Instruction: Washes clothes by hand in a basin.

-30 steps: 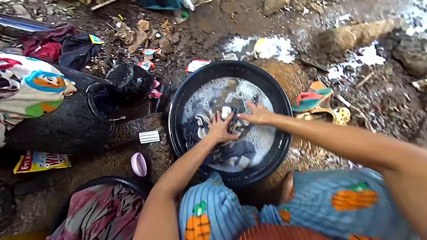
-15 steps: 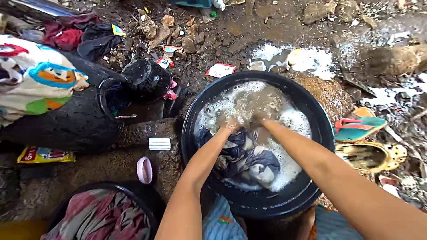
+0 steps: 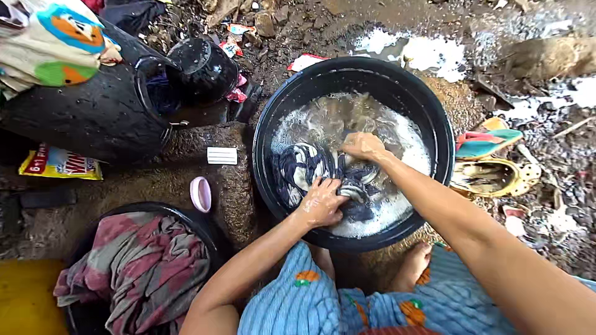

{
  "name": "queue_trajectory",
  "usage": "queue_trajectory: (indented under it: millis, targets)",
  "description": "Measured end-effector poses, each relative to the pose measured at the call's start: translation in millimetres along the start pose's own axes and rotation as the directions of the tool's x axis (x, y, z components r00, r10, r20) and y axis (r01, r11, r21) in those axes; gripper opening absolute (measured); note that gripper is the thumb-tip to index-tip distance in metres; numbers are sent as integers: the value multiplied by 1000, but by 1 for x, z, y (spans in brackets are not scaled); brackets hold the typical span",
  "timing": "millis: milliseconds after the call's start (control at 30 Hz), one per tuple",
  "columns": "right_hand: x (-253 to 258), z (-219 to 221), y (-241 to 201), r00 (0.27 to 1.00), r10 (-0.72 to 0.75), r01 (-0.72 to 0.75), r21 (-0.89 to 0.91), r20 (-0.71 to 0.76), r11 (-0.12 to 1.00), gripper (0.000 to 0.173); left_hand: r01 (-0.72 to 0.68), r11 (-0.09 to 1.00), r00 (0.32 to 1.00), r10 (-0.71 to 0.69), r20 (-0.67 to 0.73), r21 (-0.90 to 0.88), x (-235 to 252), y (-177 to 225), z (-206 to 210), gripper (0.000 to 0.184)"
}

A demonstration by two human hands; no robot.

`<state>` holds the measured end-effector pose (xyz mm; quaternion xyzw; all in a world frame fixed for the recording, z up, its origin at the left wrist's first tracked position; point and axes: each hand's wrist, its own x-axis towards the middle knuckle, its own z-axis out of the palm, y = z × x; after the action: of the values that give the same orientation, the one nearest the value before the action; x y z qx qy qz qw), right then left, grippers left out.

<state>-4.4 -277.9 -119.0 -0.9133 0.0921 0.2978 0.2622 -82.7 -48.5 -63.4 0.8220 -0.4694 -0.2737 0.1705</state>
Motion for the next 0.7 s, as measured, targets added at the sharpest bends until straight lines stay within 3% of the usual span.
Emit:
queue_trajectory:
  millis: [67, 133, 200, 233, 333, 367, 433, 467, 533, 567, 633, 700]
  targets:
    - [-15, 1, 11, 996, 63, -40, 337, -57, 941, 45, -13, 991, 1000, 12, -6, -135, -5, -8, -3, 35]
    - [-36, -7, 4, 982, 153, -41, 668, -110, 743, 36, -20, 915, 992, -34, -125, -402, -5, -16, -11, 26]
    - [-59, -15, -13, 978, 153, 37, 830, -146, 557, 24, -16, 791, 936, -204, -288, -612, -1, -24, -19, 20]
    - [-70, -19, -23, 979, 112, 92, 857, -171, 506, 20, 20, 794, 894, -286, -344, -607, 5, -28, -24, 27]
    - [-97, -28, -45, 950, -142, 312, 836, -277, 452, 23, 120, 818, 873, -357, -332, -563, 34, -34, -34, 84]
    - [-101, -33, -48, 921, -245, 384, 808, -303, 446, 27, 107, 808, 879, -349, -325, -579, 43, -33, -33, 83]
    - [-106, -45, -48, 860, -398, 497, 704, -321, 507, 34, 121, 793, 888, -355, -292, -597, 47, -24, -33, 53]
    - [-106, -54, -44, 844, -437, 530, 601, -310, 598, 35, 167, 779, 887, -386, -252, -604, 43, -17, -37, 43]
    - [-102, -72, -31, 842, -475, 537, 317, -257, 782, 37, 315, 720, 880, -465, -93, -618, 29, -2, -48, 37]
    - [-100, -79, -25, 845, -497, 531, 201, -198, 823, 37, 358, 688, 875, -484, -31, -632, 21, 3, -54, 37]
    - [-94, -89, -15, 871, -488, 490, 156, -58, 857, 38, 361, 618, 863, -506, -2, -698, 8, 4, -59, 38]
    - [-88, -87, -9, 905, -422, 421, 227, -45, 878, 28, 373, 574, 813, -580, -41, -729, 0, -3, -56, 37]
